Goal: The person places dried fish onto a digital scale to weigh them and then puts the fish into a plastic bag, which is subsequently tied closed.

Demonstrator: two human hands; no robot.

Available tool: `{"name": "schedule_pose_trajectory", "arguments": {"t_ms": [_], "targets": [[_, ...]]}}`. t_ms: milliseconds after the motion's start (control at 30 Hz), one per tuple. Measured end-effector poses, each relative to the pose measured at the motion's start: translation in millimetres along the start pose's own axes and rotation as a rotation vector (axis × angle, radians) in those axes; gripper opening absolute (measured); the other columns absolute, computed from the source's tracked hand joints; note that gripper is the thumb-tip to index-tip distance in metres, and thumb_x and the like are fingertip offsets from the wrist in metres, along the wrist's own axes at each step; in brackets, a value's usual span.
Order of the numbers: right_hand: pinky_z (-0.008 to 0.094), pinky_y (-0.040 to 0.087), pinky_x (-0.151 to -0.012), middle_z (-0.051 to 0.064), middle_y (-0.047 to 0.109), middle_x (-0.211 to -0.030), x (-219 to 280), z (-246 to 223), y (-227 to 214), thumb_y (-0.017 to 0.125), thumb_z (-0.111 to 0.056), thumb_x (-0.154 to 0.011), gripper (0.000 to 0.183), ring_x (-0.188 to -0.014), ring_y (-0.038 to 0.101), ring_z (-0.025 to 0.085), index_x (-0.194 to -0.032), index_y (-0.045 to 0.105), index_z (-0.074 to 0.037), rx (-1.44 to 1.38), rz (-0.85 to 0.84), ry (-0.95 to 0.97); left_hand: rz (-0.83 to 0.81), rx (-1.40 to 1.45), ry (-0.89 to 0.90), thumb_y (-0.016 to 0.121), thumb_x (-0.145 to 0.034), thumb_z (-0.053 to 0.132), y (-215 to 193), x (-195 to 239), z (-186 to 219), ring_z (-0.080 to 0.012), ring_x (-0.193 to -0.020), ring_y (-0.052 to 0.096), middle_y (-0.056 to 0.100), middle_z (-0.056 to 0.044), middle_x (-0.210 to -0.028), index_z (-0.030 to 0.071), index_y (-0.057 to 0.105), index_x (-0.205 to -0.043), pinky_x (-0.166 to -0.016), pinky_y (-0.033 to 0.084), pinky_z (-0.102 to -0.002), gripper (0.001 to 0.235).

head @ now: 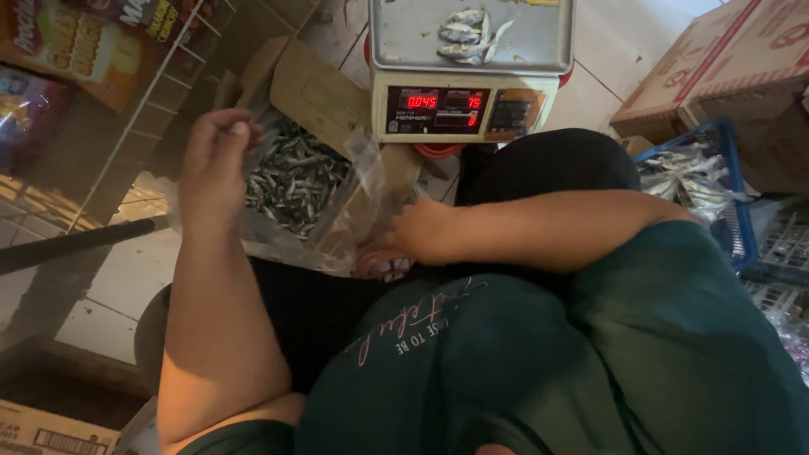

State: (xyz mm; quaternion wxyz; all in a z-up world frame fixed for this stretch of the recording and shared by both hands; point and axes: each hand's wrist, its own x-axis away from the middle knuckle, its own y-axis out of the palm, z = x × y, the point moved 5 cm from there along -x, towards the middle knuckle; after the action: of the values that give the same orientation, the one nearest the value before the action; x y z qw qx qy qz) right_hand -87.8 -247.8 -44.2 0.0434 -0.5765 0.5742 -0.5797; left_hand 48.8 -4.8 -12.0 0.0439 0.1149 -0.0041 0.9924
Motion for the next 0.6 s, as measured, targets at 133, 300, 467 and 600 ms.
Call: {"name": "schedule_pose_trajectory", "arguments": {"t_ms": [133,300,467,600], "targets": [[0.047,0.050,-0.083,0.011,0.065,-0.115,-5.5,14.9,2.2,0.064,-0.035,-0.091,0.032,-0.104,0.064,0.031,-0.115,0.067,-0.015,0.062,0.055,0.050,-0.011,0.010,-0.009,0.057,-0.107,0.017,-1.6,-0.5,-5.6,-0.0158,-0.107,0.066,0.069,-0.005,-0.112,0.006,0.061,-0.124,-0.098,0.052,-0.032,0.020],[0.044,0.051,-0.082,0.009,0.067,-0.114,-9.9,20.3,8.3,0.067,-0.028,-0.085,0.023,-0.105,0.064,0.030,-0.101,0.076,-0.014,0.095,0.068,0.033,0.006,-0.035,0.050,0.054,-0.115,0.021,-6.5,0.5,-7.6,-0.0146,-0.103,0.063,0.071,-0.005,-0.112,0.003,0.067,-0.115,-0.097,0.050,-0.031,0.022],[0.046,0.053,-0.079,0.012,0.069,-0.108,-19.0,24.0,23.5,0.066,-0.034,-0.087,0.026,-0.100,0.067,0.032,-0.092,0.080,-0.013,0.087,0.056,-0.009,0.045,-0.111,0.193,0.067,-0.108,0.011,-10.1,6.3,-1.5,-0.0125,-0.104,0.059,0.065,-0.002,-0.110,0.003,0.063,-0.117,-0.097,0.047,-0.028,0.013],[0.046,0.055,-0.079,0.012,0.072,-0.108,-28.8,29.9,40.2,0.065,-0.028,-0.088,0.023,-0.101,0.069,0.033,-0.096,0.079,-0.013,0.070,-0.024,0.006,0.070,0.045,0.206,0.070,-0.105,0.006,-8.9,3.6,0.3,-0.0112,-0.105,0.059,0.063,0.000,-0.112,0.005,0.058,-0.125,-0.096,0.048,-0.026,0.023]]}}
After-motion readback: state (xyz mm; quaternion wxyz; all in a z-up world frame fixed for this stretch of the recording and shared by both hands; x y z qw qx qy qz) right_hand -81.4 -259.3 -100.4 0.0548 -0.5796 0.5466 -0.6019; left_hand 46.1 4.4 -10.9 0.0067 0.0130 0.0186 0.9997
